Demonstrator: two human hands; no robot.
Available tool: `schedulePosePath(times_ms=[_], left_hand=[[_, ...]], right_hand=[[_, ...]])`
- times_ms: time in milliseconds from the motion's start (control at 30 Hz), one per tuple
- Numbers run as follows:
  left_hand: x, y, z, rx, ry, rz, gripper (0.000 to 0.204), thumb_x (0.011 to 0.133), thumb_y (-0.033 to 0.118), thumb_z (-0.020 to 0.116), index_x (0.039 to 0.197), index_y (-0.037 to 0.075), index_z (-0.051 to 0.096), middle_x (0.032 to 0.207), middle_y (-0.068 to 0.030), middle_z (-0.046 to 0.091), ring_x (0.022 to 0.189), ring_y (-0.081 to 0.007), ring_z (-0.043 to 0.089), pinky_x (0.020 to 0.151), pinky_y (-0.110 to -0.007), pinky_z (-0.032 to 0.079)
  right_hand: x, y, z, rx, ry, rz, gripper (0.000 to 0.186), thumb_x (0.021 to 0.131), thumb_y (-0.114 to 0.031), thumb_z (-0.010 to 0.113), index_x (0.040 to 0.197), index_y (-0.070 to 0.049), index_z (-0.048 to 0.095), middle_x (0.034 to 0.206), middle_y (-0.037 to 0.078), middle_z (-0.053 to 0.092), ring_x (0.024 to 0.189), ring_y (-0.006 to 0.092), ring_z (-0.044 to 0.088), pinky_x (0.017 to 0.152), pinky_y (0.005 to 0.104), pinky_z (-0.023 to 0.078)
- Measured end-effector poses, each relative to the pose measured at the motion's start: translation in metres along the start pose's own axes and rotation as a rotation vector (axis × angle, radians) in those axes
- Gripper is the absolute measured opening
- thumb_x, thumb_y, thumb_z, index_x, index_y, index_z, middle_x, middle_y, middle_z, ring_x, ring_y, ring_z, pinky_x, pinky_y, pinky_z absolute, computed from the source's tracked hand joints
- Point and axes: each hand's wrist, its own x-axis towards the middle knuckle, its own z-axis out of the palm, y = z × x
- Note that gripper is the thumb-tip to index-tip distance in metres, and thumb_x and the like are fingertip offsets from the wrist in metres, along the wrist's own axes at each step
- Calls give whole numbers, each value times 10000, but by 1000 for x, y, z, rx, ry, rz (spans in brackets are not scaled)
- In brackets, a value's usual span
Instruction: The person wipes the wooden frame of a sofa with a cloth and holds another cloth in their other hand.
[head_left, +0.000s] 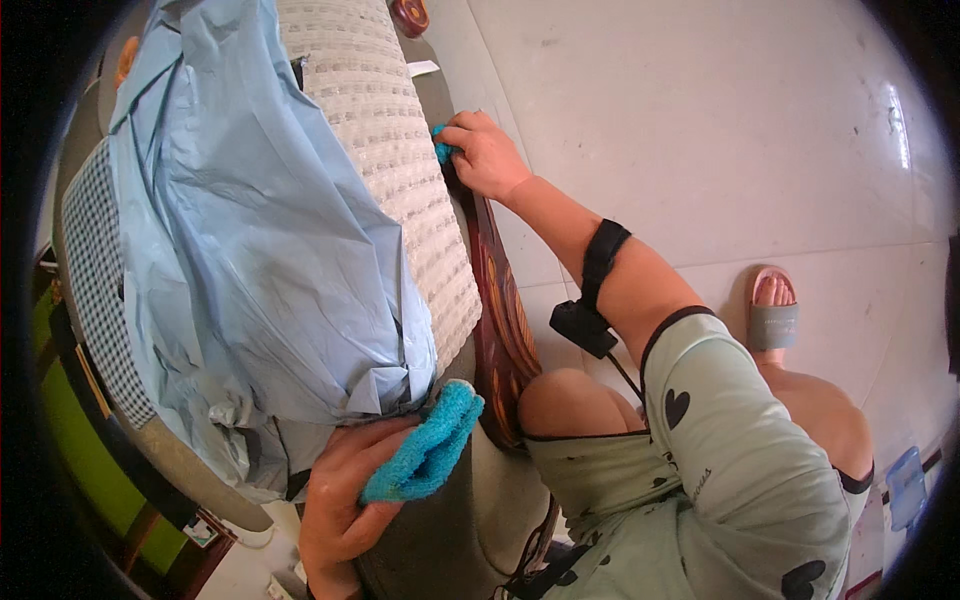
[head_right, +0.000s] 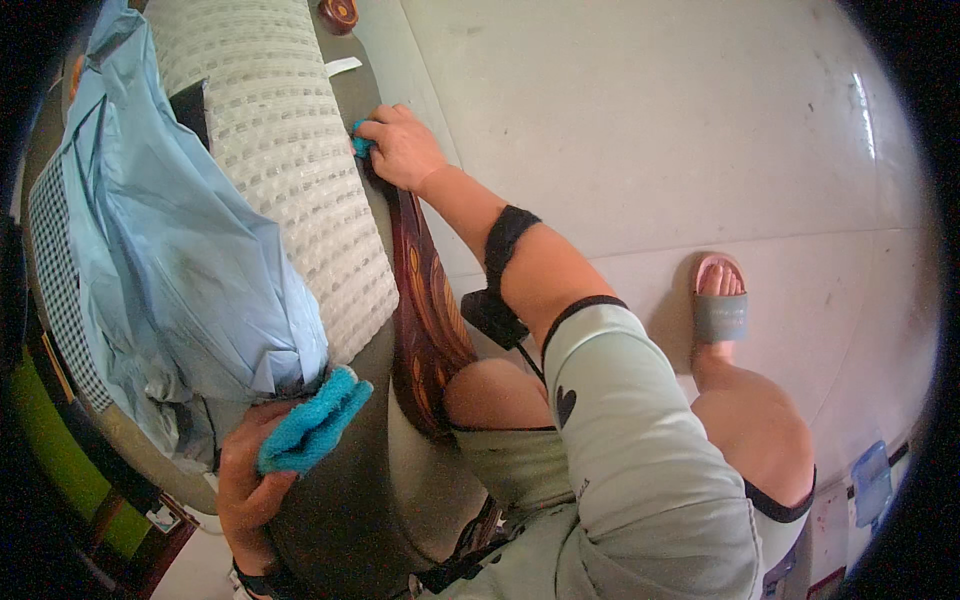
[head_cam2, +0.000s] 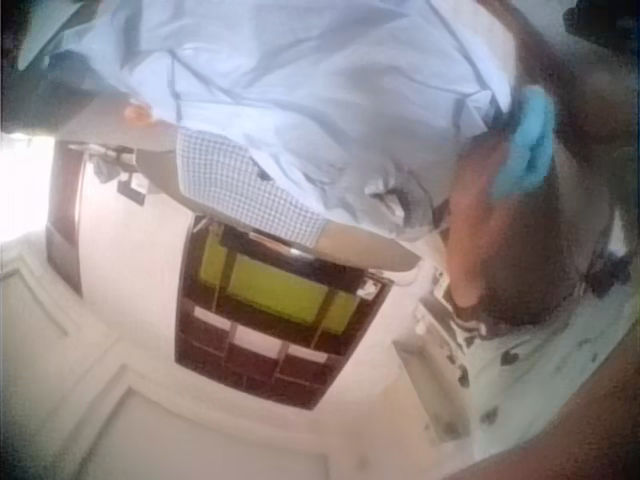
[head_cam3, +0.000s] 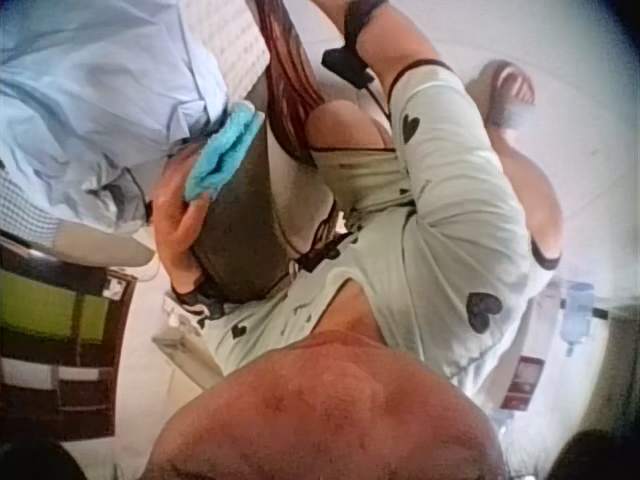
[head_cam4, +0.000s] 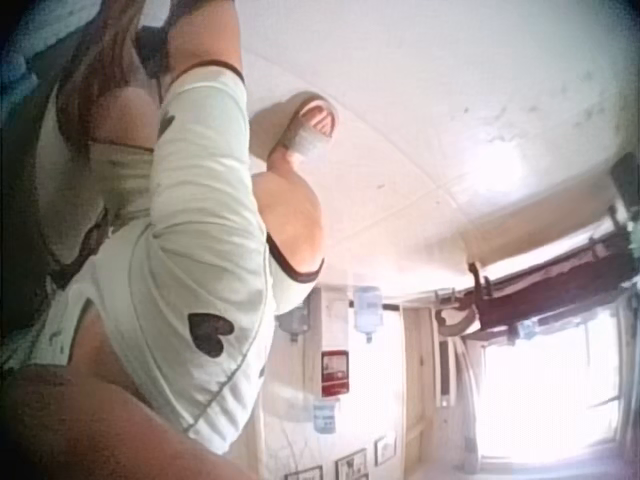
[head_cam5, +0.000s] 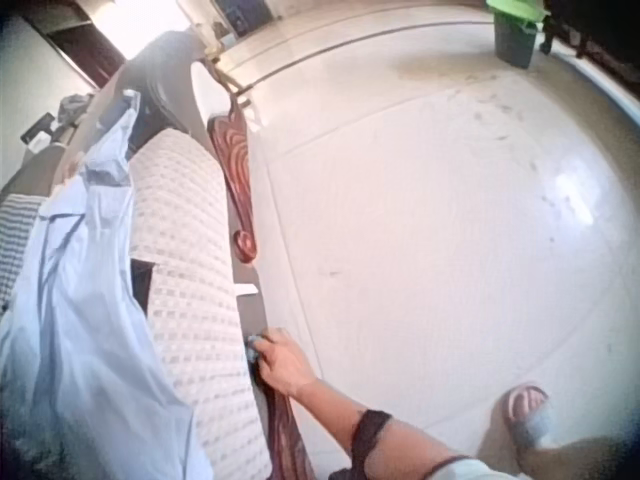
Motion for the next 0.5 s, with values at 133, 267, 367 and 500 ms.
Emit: schedulePosePath(times_ms=[133,267,367,500], left_hand=[[-3,0,1,13,6,-17,433,662,130,552,1062,-37,562,1076,-187,570,968,-337,540,868,-361,384],[-4,-1,0,-46,6,-31,439,665,132,556,1069,-40,555,1074,-190,568,967,-341,538,866,-363,385],[-3,-3,0,-39,21,-49,438,716,221,542,1048,-65,543,1028,-198,572,924,-308,549,835,-356,400],[-8,-5,0,-7,46,-51,450,766,272,519,1038,-86,524,959,-193,580,849,-261,559,787,-346,416]], right_hand=[[14,2,4,-93,-32,184,269,694,-61,518,944,-79,618,945,136,554,946,323,521,805,389,437],[17,19,8,-173,-106,356,326,680,-42,506,977,-107,625,950,161,547,912,337,536,778,392,447],[11,18,7,-113,-74,325,331,679,-27,498,978,-97,622,957,159,550,920,334,530,792,386,442],[11,4,4,-121,55,35,272,685,-55,520,929,-79,636,943,138,560,918,318,534,783,395,445]])
